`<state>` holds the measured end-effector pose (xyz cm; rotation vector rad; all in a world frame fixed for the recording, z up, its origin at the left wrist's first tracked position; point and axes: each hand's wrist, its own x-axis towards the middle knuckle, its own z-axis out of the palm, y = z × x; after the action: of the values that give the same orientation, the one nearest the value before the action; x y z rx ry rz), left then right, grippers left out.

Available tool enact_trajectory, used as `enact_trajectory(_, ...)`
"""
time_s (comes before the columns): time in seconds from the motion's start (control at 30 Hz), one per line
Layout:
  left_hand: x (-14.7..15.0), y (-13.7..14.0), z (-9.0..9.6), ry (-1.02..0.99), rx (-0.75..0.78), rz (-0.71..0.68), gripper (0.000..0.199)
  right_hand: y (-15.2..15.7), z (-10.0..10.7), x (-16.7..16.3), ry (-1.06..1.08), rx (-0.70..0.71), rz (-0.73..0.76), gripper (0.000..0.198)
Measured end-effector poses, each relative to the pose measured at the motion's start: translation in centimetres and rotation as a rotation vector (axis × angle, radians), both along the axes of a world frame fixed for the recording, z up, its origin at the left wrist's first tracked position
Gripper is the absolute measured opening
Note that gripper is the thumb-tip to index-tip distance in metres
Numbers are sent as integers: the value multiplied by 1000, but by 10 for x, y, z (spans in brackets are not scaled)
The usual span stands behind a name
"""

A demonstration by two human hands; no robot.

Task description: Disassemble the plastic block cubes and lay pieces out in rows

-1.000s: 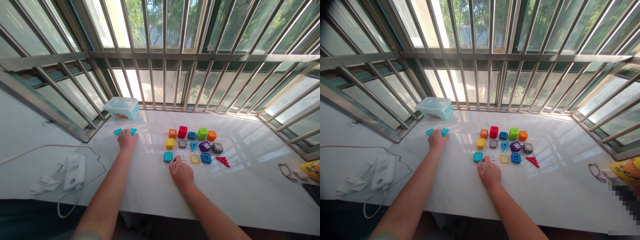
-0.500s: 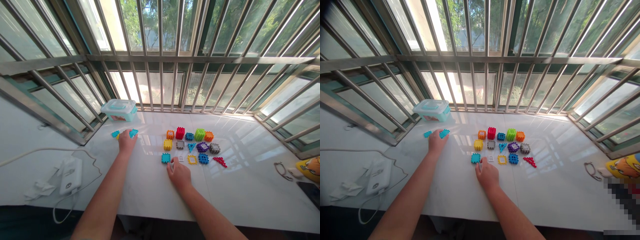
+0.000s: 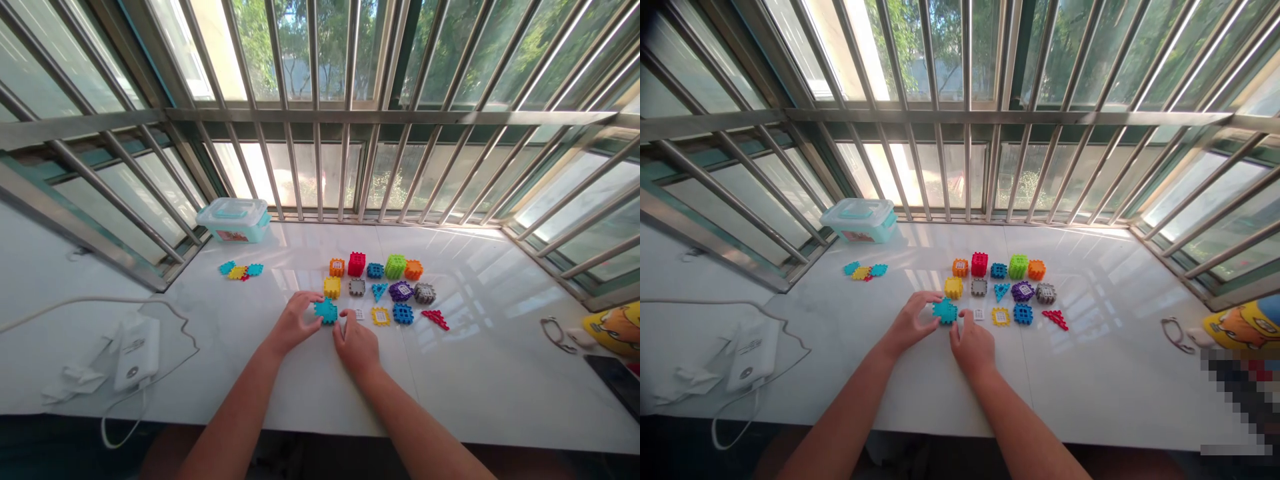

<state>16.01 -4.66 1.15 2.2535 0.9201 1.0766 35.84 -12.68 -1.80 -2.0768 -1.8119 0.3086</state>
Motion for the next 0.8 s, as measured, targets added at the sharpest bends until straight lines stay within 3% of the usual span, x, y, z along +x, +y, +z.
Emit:
enact_trajectory(0.17,5,-7,-9,-12,-20,-8,44,0,-2,2,62,41,-22,37)
enact_trajectory(0.37,6,-8,-6,-25,-16,-23,47,-3,-4,6,204,142,48,47)
enact_trajectory(0.8,4,-9,-8,-74,-91,-72,41,-2,-11,10,264,167,81,47)
